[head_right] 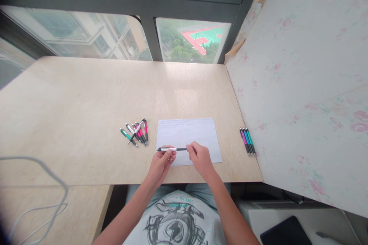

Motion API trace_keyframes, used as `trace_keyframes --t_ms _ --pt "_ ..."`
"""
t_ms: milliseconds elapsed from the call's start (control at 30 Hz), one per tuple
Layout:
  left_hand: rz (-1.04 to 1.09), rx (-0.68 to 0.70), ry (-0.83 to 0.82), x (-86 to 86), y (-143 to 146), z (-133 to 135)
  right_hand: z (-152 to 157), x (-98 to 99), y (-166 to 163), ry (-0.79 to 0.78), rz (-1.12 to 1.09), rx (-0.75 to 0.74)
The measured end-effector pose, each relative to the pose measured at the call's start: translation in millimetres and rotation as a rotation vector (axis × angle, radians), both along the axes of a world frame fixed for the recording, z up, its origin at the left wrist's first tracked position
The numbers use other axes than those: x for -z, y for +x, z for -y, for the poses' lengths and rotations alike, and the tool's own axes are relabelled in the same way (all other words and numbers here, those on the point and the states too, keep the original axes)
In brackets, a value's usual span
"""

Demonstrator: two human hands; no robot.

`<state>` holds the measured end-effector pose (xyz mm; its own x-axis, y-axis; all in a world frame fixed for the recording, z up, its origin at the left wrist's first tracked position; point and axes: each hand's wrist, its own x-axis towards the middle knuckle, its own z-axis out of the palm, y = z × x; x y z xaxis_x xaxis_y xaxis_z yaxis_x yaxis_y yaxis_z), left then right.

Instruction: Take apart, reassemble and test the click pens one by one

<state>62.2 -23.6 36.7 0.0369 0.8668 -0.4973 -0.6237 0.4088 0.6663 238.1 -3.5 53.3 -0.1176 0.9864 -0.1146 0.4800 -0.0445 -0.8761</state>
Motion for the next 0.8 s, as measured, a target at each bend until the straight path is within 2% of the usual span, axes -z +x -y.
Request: trace_keyframes --t_ms 300,400,533,633,800 --pt "-0.115 0.012 0.046 3.7 0.2 0.9 1.7 0.8 3.6 -0.074 0.049 -0.117" --pt "-0.317 0.057 0.097 3.0 -2.0 0.1 0.7 0.5 5.5 -0.074 0.118 -0.179" --pt "-0.656 0.199 0.197 0.9 -4.2 -1.4 1.5 -4.0 0.0 -0.011 0.096 -0.159" --pt "-0.854 0.293 0.274 0.3 -1.3 -1.9 3.7 -12.1 -10.5 -0.025 0.057 -0.168" --pt "-1.124 0.396 0.358 -0.3 6.4 -3.0 5.1 -20.6 -22.9 0.015 0.14 -0.211"
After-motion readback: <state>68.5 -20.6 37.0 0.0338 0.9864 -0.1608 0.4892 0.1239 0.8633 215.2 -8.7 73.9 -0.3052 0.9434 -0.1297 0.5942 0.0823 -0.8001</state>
